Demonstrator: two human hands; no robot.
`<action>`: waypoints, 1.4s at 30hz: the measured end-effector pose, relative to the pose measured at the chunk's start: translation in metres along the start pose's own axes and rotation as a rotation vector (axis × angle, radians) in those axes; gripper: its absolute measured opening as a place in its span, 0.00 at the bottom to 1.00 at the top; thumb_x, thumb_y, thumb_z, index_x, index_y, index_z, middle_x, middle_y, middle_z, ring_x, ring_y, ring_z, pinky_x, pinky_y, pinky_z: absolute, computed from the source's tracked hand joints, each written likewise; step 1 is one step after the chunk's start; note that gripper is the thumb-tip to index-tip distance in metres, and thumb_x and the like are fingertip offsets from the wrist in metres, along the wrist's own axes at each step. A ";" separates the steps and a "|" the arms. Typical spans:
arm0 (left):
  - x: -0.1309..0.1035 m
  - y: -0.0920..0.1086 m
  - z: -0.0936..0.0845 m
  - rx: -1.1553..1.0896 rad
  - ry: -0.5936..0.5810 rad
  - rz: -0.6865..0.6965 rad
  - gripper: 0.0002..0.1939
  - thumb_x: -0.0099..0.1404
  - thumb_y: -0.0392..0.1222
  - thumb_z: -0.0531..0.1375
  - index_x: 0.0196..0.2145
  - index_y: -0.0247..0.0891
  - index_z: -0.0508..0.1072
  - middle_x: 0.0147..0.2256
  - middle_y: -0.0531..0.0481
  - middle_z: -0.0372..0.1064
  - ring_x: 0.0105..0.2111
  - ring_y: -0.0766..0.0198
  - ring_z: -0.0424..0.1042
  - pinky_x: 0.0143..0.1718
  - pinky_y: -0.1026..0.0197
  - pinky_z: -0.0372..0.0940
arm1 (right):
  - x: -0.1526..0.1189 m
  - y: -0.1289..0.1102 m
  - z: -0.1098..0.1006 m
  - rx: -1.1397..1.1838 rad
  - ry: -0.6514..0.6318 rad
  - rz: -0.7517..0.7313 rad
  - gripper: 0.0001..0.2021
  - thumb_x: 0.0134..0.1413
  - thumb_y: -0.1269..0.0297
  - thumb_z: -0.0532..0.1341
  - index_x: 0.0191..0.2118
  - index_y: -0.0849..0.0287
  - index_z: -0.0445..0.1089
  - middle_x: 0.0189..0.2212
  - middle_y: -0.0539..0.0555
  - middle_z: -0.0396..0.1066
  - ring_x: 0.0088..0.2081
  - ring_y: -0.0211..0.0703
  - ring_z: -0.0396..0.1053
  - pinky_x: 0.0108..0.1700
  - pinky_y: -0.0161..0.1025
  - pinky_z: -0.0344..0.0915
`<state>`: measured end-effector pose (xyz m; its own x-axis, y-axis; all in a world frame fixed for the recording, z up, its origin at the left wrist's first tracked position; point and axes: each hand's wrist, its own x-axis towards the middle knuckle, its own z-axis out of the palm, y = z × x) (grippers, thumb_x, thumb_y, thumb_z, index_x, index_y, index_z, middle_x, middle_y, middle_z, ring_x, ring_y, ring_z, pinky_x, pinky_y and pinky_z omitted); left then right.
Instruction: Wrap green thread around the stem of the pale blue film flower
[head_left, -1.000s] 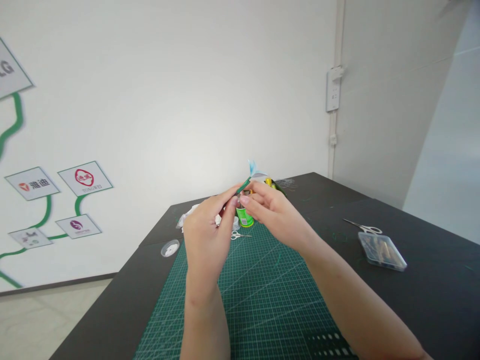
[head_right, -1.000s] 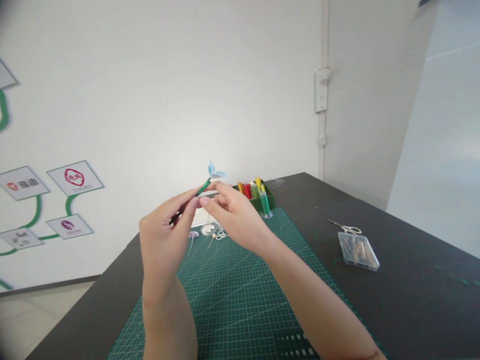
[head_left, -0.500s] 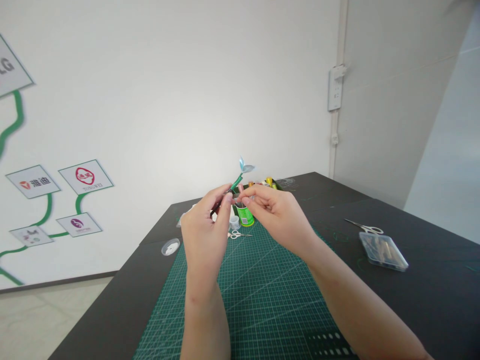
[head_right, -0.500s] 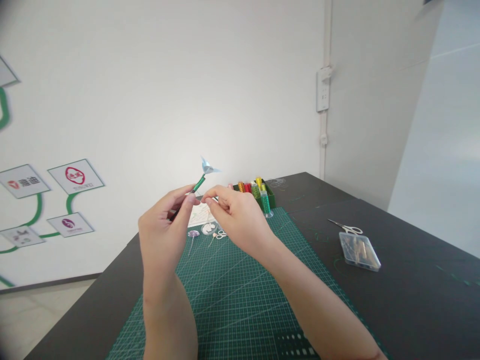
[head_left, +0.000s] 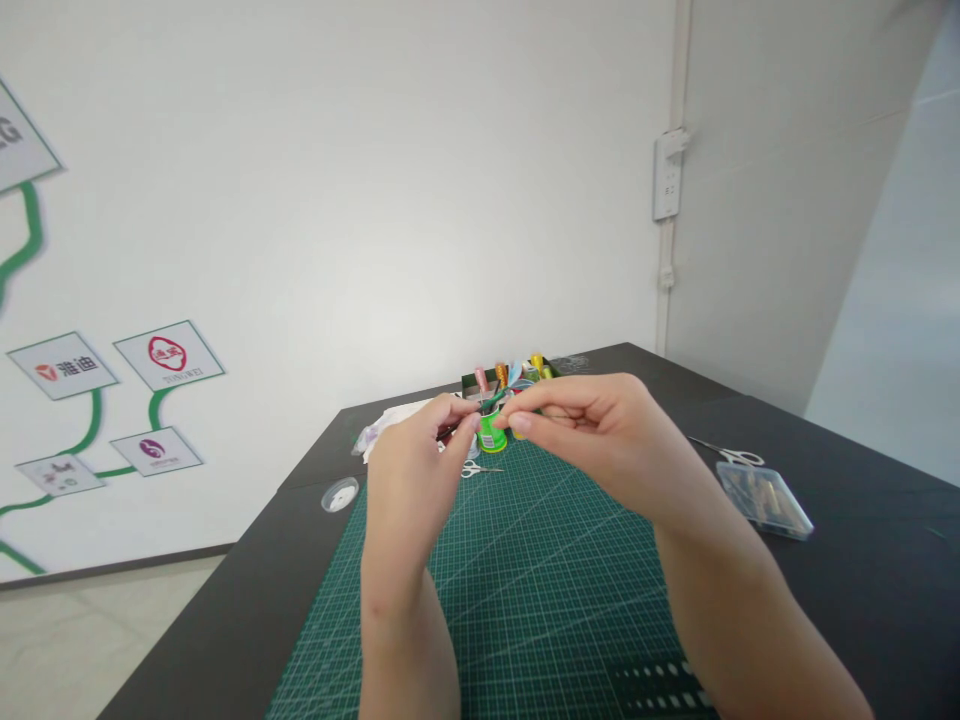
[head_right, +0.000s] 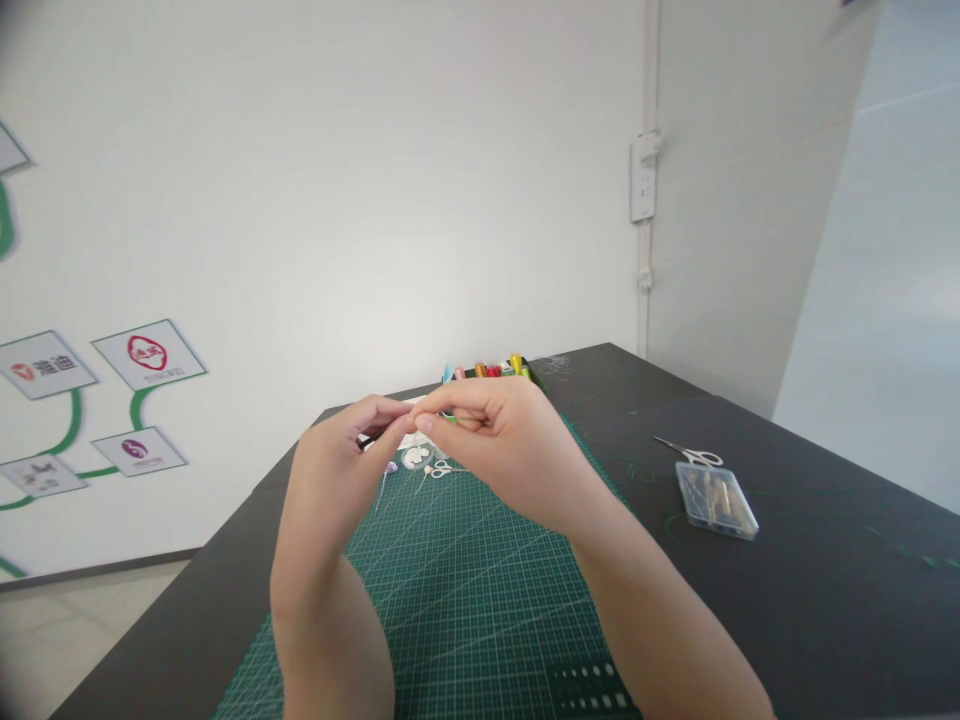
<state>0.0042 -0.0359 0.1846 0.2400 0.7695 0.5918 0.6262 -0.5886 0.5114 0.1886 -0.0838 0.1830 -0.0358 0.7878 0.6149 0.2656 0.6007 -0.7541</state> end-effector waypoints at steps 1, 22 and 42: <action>0.000 0.000 -0.001 0.027 -0.034 0.000 0.08 0.70 0.43 0.61 0.40 0.50 0.83 0.36 0.58 0.83 0.33 0.62 0.78 0.33 0.60 0.64 | -0.001 -0.001 -0.003 0.024 0.008 -0.004 0.12 0.60 0.58 0.67 0.36 0.60 0.83 0.18 0.47 0.62 0.21 0.33 0.52 0.22 0.35 0.48; -0.026 0.008 -0.021 0.076 -0.289 0.365 0.06 0.68 0.34 0.65 0.37 0.46 0.79 0.31 0.60 0.80 0.28 0.66 0.76 0.29 0.64 0.62 | 0.020 0.019 -0.014 0.278 0.058 0.080 0.06 0.51 0.59 0.73 0.34 0.53 0.86 0.35 0.56 0.84 0.38 0.47 0.80 0.40 0.41 0.75; -0.042 0.009 -0.037 0.085 0.146 0.530 0.04 0.72 0.37 0.63 0.40 0.46 0.78 0.33 0.56 0.80 0.28 0.67 0.75 0.32 0.64 0.69 | 0.030 0.028 -0.011 0.117 -0.231 0.122 0.06 0.54 0.58 0.70 0.33 0.49 0.86 0.30 0.51 0.82 0.34 0.43 0.75 0.34 0.40 0.69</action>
<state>-0.0278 -0.0831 0.1878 0.4366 0.3280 0.8377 0.5072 -0.8588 0.0719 0.2056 -0.0446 0.1831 -0.2324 0.8575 0.4591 0.1684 0.5003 -0.8493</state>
